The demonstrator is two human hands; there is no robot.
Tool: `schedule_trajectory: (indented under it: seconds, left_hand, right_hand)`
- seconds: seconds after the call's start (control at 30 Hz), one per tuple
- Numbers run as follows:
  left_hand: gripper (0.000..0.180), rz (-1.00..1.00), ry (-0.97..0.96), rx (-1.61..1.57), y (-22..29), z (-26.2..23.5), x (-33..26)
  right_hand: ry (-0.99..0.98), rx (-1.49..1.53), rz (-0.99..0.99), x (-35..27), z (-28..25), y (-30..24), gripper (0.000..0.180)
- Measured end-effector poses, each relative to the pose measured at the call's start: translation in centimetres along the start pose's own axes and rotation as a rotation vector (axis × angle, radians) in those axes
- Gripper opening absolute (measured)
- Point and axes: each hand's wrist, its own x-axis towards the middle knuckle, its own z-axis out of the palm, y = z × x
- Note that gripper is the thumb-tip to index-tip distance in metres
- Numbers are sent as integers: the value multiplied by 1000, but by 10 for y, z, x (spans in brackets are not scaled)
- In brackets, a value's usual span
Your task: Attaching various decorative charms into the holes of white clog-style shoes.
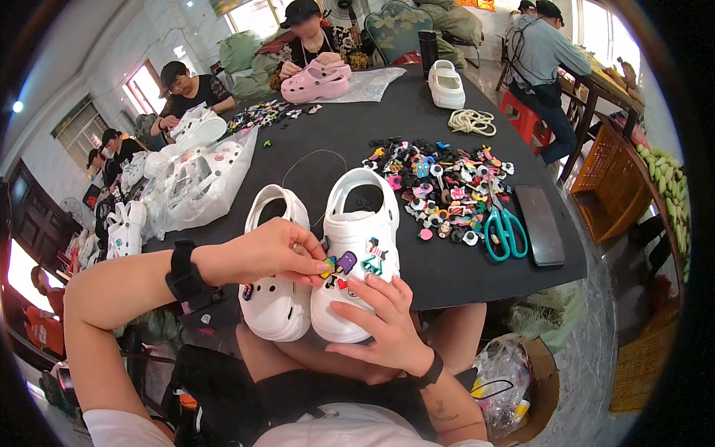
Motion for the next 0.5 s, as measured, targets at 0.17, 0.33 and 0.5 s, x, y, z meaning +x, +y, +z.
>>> schedule_trajectory:
  seconds: [0.17,0.33,0.5]
  left_hand:
    - [16,528,161,627,2,10,-6]
    - [18,827,226,776,-12,9,-5]
    - [18,843,118,801,-7,2,-3]
  right_hand:
    - [-5,2,6,0,-3,1,63]
    - [-7,3,-1,0,-3,1,64]
    - [-17,-19,-1,0,-3,0,63]
